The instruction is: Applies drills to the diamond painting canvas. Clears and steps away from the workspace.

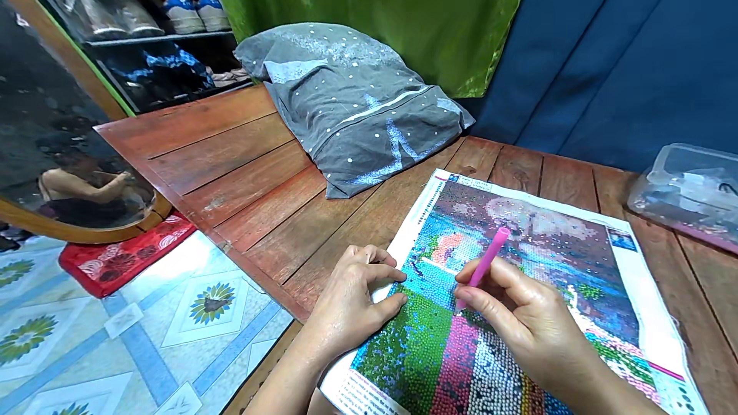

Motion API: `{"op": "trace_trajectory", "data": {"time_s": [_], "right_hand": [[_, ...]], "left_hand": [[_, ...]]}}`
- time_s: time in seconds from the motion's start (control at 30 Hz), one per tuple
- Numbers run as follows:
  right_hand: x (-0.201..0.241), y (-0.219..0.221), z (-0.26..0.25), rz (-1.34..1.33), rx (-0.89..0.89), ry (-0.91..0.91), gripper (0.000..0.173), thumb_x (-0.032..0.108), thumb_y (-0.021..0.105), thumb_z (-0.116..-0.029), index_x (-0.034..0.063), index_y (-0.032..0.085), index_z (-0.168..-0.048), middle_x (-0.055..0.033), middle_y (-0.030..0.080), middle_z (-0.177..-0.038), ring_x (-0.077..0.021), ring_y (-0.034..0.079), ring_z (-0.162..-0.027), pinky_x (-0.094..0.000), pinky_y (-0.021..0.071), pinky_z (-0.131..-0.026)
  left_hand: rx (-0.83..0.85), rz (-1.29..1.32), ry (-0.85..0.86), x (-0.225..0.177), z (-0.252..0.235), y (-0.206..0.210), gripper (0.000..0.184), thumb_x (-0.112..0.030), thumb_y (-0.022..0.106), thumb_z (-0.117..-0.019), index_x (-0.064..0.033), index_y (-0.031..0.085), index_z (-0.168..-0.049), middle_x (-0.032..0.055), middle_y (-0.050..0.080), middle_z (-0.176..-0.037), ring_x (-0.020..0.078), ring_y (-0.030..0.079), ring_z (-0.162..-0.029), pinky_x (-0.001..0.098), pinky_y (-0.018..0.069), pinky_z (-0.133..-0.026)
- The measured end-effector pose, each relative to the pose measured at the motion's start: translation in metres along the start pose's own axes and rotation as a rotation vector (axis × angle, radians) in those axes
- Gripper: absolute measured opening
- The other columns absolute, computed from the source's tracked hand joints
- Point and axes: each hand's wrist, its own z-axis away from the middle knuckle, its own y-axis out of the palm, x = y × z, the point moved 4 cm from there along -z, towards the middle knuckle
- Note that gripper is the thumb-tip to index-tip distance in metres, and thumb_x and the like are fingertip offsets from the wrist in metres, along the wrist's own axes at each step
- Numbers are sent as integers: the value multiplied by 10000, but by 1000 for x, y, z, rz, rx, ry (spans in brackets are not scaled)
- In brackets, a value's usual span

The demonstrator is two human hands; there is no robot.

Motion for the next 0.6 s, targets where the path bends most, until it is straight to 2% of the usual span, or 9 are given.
{"op": "trace_trajectory", "data": {"time_s": [0.6], "right_hand": [[3, 2, 0, 18, 2, -39, 169, 317, 575, -986, 163, 644, -991, 110, 616, -762, 74, 591, -681, -77, 504, -629]], "left_hand": [[6, 0, -15, -1, 0, 0, 181, -262, 779, -816, -180, 819, -972, -62, 674, -1074, 107, 561, -1071, 293, 453, -868]]}}
